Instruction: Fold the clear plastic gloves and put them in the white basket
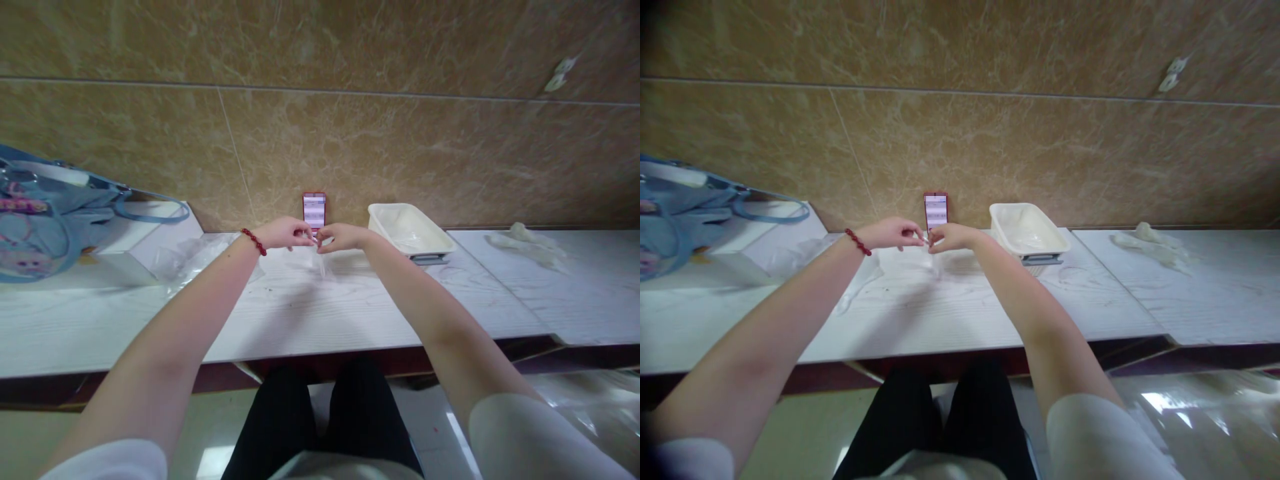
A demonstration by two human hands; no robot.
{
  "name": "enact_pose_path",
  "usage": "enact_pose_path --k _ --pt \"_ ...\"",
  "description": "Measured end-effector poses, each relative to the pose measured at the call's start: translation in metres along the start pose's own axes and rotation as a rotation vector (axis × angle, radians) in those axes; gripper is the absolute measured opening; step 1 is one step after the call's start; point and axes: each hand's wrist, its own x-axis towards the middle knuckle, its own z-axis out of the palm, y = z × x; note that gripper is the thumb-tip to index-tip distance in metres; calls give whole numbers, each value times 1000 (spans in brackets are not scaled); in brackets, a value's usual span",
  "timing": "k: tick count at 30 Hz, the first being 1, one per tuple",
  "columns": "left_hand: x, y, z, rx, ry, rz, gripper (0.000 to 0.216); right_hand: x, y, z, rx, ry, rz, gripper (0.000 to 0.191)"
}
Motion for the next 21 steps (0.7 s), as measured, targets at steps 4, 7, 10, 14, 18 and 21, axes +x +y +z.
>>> enact_pose_path --k 4,7,10,14,18,21 --pt "9 -4 -11 142 1 -4 6 4 5 -3 65 34 134 9" --pt "13 -6 -12 278 -44 41 10 4 9 -6 184 113 195 15" --pt "15 -9 -6 188 74 27 10 4 8 -6 294 272 233 20" --pt "13 -14 8 -81 289 52 10 0 6 -1 261 481 225 15" --pt "7 -22 18 -197 408 134 8 -6 9 5 156 687 127 12" --pt "3 -26 18 -70 457 220 10 -8 10 6 35 787 57 11"
